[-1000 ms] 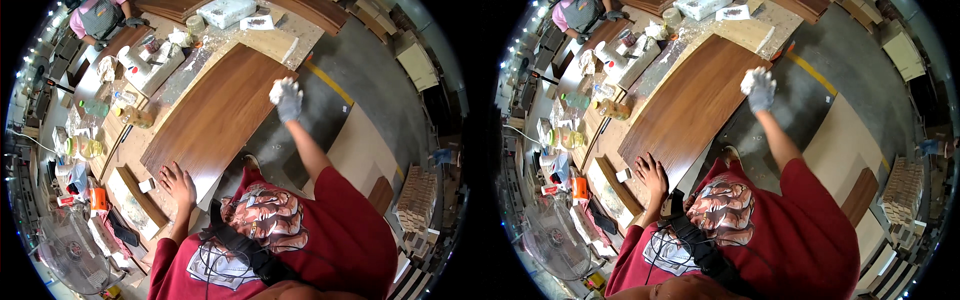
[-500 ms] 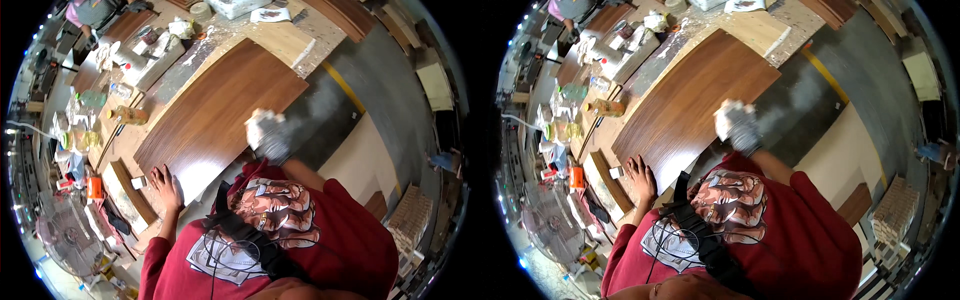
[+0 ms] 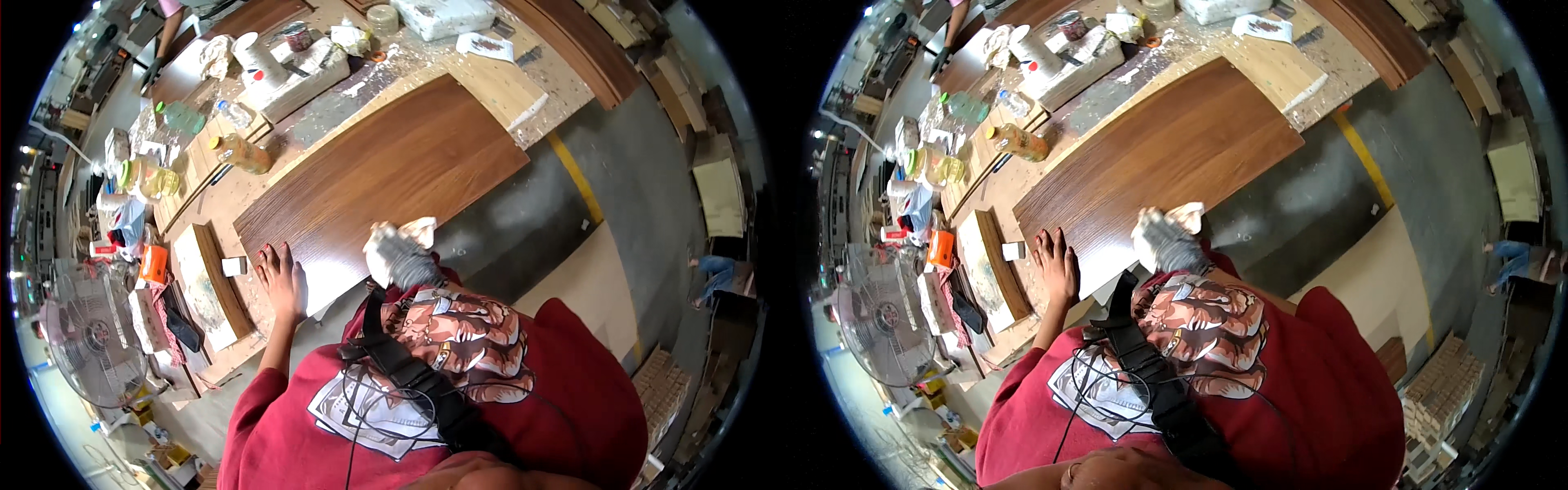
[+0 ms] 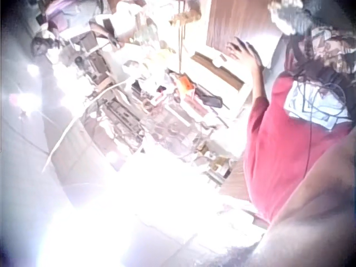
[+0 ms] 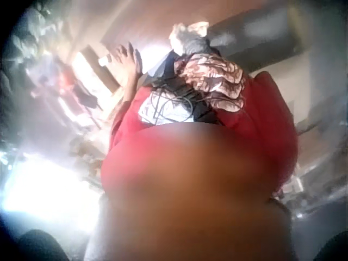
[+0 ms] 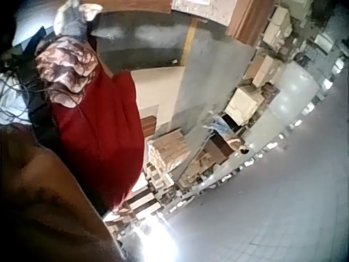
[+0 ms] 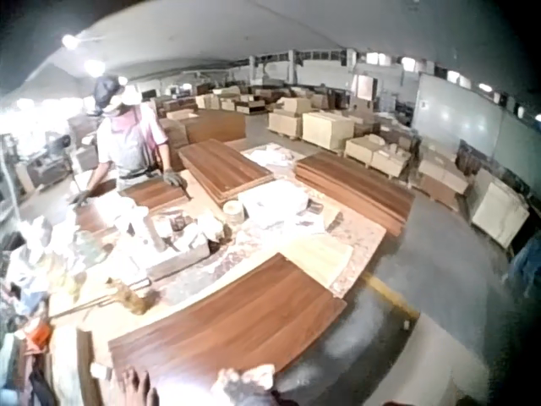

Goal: The person wipes a wood panel using a cloth, occasionally applying liquid from a bottle and moving small wood pieces on the workbench.

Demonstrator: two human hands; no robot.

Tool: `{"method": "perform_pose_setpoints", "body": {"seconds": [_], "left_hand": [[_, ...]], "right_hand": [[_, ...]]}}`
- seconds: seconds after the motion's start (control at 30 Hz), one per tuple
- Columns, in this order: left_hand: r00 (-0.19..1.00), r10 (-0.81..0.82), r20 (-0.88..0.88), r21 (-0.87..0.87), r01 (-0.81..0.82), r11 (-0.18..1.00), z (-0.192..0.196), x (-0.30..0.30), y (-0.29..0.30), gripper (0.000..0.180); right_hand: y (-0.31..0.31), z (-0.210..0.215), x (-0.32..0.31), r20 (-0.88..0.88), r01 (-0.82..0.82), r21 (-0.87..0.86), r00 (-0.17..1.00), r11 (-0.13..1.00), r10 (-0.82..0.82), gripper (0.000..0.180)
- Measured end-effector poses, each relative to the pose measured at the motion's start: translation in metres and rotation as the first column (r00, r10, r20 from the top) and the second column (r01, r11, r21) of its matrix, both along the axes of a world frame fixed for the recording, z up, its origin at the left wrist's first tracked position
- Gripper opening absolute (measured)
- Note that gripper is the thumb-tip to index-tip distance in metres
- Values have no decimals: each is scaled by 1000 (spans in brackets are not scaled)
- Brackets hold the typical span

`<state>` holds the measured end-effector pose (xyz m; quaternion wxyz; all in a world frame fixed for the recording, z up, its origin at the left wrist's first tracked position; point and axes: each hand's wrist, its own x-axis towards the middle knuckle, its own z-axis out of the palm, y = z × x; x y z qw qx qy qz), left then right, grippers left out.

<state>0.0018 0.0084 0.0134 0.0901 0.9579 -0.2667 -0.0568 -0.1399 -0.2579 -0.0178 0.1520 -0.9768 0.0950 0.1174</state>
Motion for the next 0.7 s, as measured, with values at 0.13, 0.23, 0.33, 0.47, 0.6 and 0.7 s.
{"method": "perform_pose_setpoints", "body": {"seconds": [0.13, 0.23, 0.33, 0.47, 0.6, 0.7], "left_hand": [[997, 72, -19, -60, -73, 996, -12, -6, 17, 63], [997, 60, 53, -16, -60, 998, -25, -21, 22, 70], [999, -29, 23, 23, 28, 999, -20, -49, 33, 74], [977, -171, -123, -36, 168, 985, 8, -69, 56, 78], [976, -149, -157, 80, 163, 983, 7, -100, 102, 81], [961, -130, -246, 156, 172, 973, 22, -94, 99, 76]], "right_hand": [[-52, -14, -4, 234, -295, 132, 937, 946, 260, 43], [-161, -29, -21, 445, 5, -234, 890, 972, 103, 39], [-273, -38, -7, 99, 164, -604, 986, 780, -132, 41], [-289, -59, 24, 722, 618, -379, 663, 689, -198, 42], [-99, -24, 137, 726, 159, 259, 618, 953, -301, 39], [34, -30, 170, 722, -177, 163, 692, 971, 5, 49]]}}
